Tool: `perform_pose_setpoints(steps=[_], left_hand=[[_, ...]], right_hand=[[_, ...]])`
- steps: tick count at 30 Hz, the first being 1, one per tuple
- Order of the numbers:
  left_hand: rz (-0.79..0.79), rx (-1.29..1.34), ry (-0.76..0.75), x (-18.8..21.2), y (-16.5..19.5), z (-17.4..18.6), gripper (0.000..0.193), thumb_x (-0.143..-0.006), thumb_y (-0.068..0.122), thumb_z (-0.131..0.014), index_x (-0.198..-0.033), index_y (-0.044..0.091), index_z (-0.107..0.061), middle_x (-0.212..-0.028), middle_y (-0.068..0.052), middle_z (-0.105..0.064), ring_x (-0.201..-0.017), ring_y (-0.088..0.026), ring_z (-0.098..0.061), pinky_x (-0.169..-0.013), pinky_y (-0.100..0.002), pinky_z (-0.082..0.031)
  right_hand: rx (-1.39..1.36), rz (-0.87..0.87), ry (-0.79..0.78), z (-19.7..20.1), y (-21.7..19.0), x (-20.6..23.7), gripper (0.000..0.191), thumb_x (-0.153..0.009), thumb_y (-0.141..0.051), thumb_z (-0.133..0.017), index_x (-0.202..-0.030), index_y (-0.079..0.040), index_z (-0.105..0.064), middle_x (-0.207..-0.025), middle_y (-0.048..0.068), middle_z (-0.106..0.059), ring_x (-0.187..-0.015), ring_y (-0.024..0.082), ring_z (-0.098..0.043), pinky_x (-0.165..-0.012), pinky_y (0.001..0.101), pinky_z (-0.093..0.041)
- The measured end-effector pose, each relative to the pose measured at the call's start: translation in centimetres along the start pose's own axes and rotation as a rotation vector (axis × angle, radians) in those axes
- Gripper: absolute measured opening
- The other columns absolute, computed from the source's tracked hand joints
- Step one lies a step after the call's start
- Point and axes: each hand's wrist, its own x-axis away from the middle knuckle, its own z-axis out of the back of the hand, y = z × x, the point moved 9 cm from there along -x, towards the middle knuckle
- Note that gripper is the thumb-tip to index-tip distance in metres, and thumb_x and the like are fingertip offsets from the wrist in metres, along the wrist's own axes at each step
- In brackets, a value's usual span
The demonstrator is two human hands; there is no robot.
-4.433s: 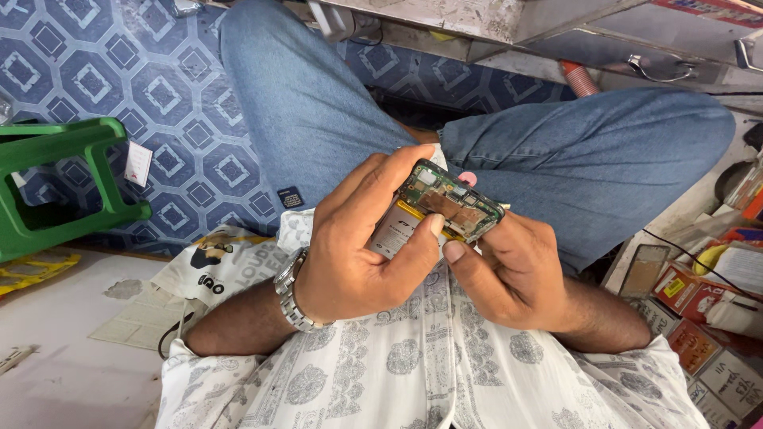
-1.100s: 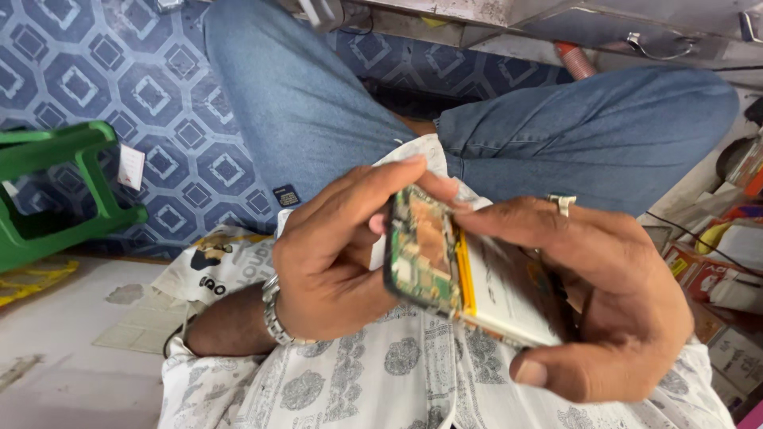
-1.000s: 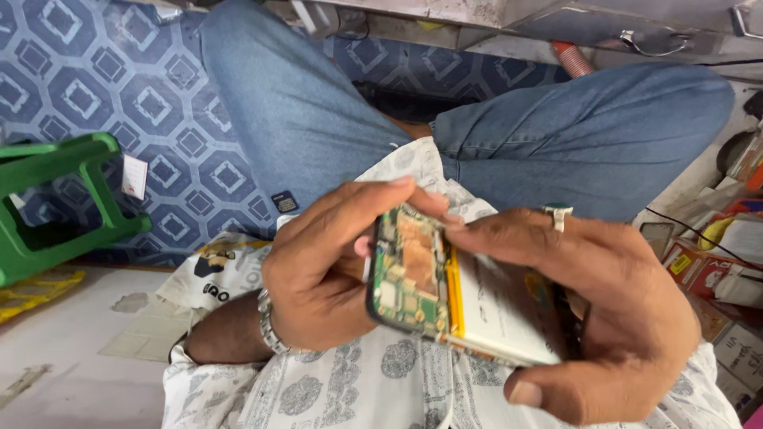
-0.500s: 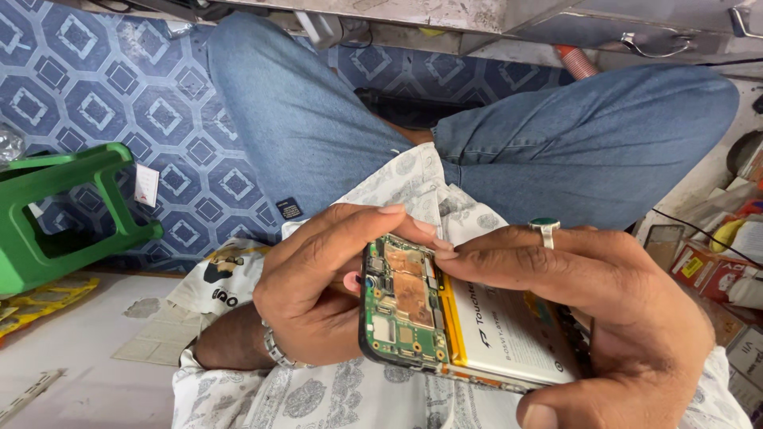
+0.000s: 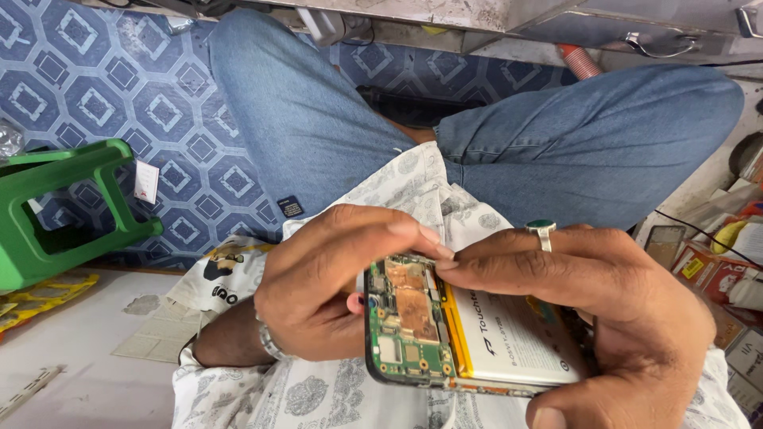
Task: The person sits on the floor repairing a disassembled smartphone. He aligns the display assembly with the phone body, presses the frame edges to seat it, then peels the backing from a tempered glass screen protector and presses it onto the display.
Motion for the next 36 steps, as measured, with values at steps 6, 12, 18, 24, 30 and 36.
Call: perform_pose_setpoints(steps=[6, 12, 18, 24, 30, 36], left_hand=[[-0.213, -0.084, -0.312, -1.0, 1.8, -0.9, 0.033, -0.089, 0.001, -0.082, -0.114, -0.002, -0.060, -0.113, -0.017, -0.063, -0.103, -0.031, -0.071, -0.089, -0.039, -0.063], [-0.290, -0.036, -0.430, -0.6, 2.7, -1.1, 0.029, -0.097, 0.009, -0.076, -0.116, -0.001, -0.058, -0.119, -0.015, -0.059, -0.107, -0.031, -0.068, -0.083, -0.036, -0.062], [-0.234, 0.017, -0.428, -0.1, 2.4, -1.5, 0.027, -0.100, 0.013, -0.076, -0.115, 0.001, -0.056, -0.114, -0.012, -0.058, -0.102, -0.025, -0.068, -0.078, -0.032, -0.062], [-0.223, 0.052, -0.436, 0.0, 2.2, -1.6, 0.027, -0.101, 0.013, -0.076, -0.114, 0.002, -0.056, -0.112, -0.010, -0.057, -0.100, -0.024, -0.066, -0.078, -0.033, -0.060], [-0.208, 0.030, -0.467, 0.2, 2.1, -1.7, 0.024, -0.100, 0.010, -0.076, -0.113, 0.003, -0.057, -0.113, -0.008, -0.058, -0.102, -0.023, -0.067, -0.080, -0.033, -0.061], [-0.201, 0.054, -0.444, 0.3, 1.9, -1.8, 0.022, -0.103, 0.009, -0.074, -0.114, 0.004, -0.055, -0.114, -0.007, -0.058, -0.104, -0.022, -0.067, -0.080, -0.030, -0.061]], right_hand=[[0.073, 0.038, -0.219, -0.1, 0.4, 0.4, 0.077, -0.087, -0.054, -0.070, -0.131, 0.009, -0.066, -0.126, 0.024, -0.071, -0.116, 0.035, -0.074, -0.100, 0.0435, -0.058], [0.213, -0.085, -0.372, -1.0, 1.6, 1.8, 0.079, -0.089, -0.064, -0.065, -0.139, -0.003, -0.067, -0.137, 0.016, -0.069, -0.112, 0.026, -0.074, -0.095, 0.0410, -0.052], [0.202, -0.223, -0.464, -1.3, 3.1, 2.7, 0.075, -0.088, -0.065, -0.067, -0.138, -0.010, -0.065, -0.141, 0.012, -0.065, -0.118, 0.026, -0.067, -0.100, 0.0464, -0.042], [0.219, -0.243, -0.552, -1.4, 4.1, 3.3, 0.080, -0.087, -0.067, -0.067, -0.143, -0.009, -0.061, -0.144, 0.011, -0.064, -0.126, 0.027, -0.061, -0.105, 0.0503, -0.034], [0.163, -0.246, -0.572, -1.5, 4.8, 3.6, 0.086, -0.088, -0.071, -0.061, -0.144, -0.007, -0.060, -0.145, 0.012, -0.064, -0.131, 0.028, -0.055, -0.110, 0.0489, -0.035], [0.145, -0.287, -0.562, -1.6, 5.0, 3.5, 0.086, -0.086, -0.073, -0.063, -0.141, -0.007, -0.061, -0.142, 0.012, -0.066, -0.129, 0.028, -0.057, -0.109, 0.0488, -0.038]])
